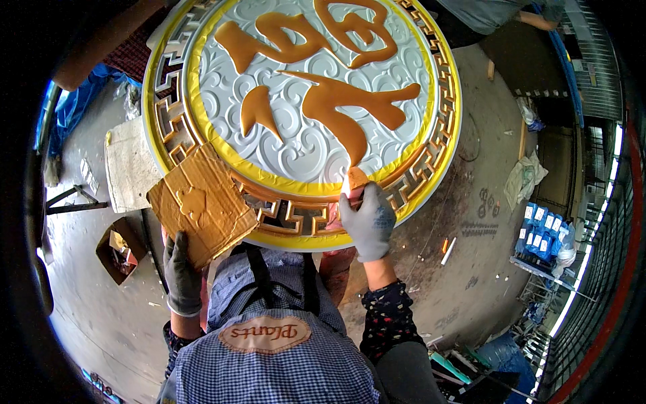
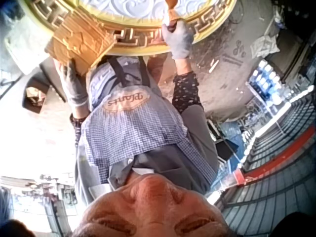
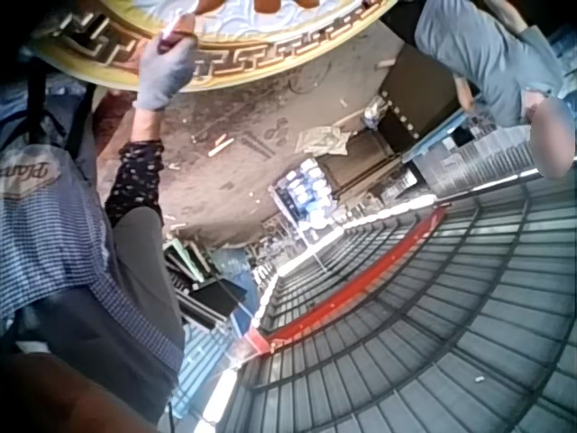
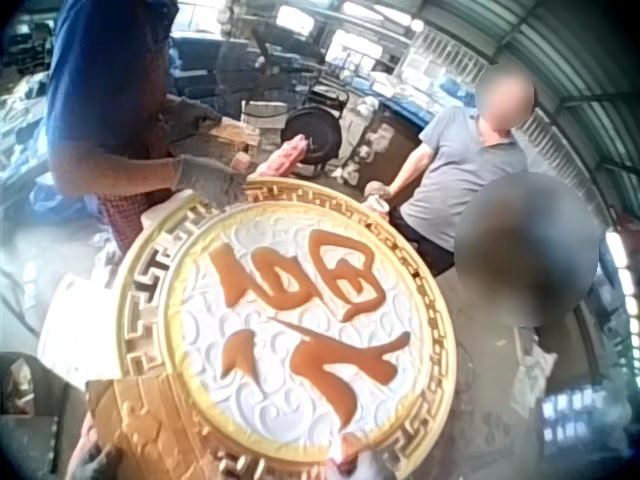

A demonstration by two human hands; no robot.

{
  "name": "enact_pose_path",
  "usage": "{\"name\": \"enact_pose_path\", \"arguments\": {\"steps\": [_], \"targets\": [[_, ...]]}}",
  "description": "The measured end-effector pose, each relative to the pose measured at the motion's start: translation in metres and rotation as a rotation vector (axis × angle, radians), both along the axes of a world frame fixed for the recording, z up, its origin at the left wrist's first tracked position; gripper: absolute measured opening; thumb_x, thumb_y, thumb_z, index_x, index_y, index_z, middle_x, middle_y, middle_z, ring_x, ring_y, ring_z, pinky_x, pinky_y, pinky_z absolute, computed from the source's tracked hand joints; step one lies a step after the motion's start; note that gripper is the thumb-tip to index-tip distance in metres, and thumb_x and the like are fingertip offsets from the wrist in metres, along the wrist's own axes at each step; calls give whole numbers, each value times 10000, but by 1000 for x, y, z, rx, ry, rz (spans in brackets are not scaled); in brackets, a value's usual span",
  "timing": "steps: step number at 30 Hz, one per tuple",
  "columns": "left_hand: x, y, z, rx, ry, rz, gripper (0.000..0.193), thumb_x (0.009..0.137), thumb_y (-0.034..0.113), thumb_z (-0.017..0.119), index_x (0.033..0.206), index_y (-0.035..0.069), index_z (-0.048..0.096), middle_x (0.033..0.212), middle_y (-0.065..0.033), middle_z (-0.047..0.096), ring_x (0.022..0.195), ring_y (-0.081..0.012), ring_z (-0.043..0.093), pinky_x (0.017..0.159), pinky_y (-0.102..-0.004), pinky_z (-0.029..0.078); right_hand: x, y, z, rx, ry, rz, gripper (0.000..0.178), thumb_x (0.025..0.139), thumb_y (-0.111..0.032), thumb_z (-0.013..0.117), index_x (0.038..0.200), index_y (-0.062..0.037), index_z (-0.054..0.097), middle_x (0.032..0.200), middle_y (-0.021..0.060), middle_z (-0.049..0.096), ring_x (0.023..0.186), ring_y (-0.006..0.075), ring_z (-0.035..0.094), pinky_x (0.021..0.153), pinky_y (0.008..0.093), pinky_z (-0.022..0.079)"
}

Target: The person applies gold leaf to a large circular decorative plaque featuring a central Chinese character. They hold a gold leaf sheet in the left hand and use a pink sponge in the right hand to press the leaf onto the raised border and character details.

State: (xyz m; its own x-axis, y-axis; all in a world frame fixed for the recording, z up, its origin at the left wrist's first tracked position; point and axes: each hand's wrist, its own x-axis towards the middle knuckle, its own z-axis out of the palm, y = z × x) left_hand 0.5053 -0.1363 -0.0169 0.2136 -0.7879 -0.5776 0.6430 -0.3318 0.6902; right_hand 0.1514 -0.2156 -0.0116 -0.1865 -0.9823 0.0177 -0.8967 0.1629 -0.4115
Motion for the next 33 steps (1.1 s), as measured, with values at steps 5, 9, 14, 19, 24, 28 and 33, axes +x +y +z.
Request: {"name": "enact_pose_path", "arguments": {"steps": [5, 9, 14, 19, 24, 28, 33], "targets": [[2, -1, -1, -16, 5, 10, 466, 1112, 226, 572, 1523, 26, 484, 1429, -105, 617, 1282, -212, 633, 1068, -382, 541, 26, 3, -5, -29, -23, 53, 301, 850, -264, 820, 918, -66, 605, 822, 120, 661, 711, 352, 690, 652, 447, 542], [8, 0, -3, -28, -10, -25, 475, 1111, 227, 574, 1530, 28, 471, 1432, -101, 609, 1285, -218, 631, 1068, -389, 542, 57, 2, -6, -83, -95, 81, 300, 846, -248, 831, 923, -69, 602, 824, 127, 667, 695, 341, 696, 645, 450, 549], [18, 3, -5, -7, -210, -53, 498, 1113, 276, 571, 1533, 32, 458, 1392, -95, 638, 1249, -201, 646, 1038, -351, 537, 99, -10, 8, -77, -540, 133, 229, 857, -187, 832, 953, -56, 671, 750, 107, 677, 654, 277, 689, 626, 387, 530], [16, 7, -5, 1, -144, -112, 369, 1104, 175, 583, 1414, -24, 589, 1297, -58, 689, 1185, -132, 631, 1033, -283, 498, 107, -20, 63, -131, -603, 254, 161, 876, -75, 810, 1015, -26, 745, 905, 102, 749, 753, 191, 722, 663, 320, 541], [3, 9, -2, -71, 41, -131, 421, 1114, 238, 586, 1442, -26, 563, 1349, -62, 666, 1203, -138, 623, 1058, -307, 486, 142, -1, 80, -12, -556, 450, 285, 852, -90, 835, 1092, -15, 702, 1034, 135, 735, 927, 324, 746, 815, 388, 585], [3, 11, 1, -64, 75, -165, 463, 1113, 274, 594, 1471, -14, 531, 1334, -56, 666, 1189, -120, 625, 1037, -303, 497, 161, 4, 74, -70, -452, 554, 323, 857, -125, 834, 1124, -34, 676, 1060, 140, 713, 960, 355, 727, 832, 417, 586], [3, 15, 4, -75, 117, -155, 449, 1115, 269, 591, 1463, -8, 538, 1331, -56, 668, 1172, -123, 639, 1012, -297, 516, 177, 5, 70, -133, -344, 613, 380, 818, -145, 832, 1154, -66, 672, 1054, 115, 708, 928, 346, 723, 801, 434, 583]]}}
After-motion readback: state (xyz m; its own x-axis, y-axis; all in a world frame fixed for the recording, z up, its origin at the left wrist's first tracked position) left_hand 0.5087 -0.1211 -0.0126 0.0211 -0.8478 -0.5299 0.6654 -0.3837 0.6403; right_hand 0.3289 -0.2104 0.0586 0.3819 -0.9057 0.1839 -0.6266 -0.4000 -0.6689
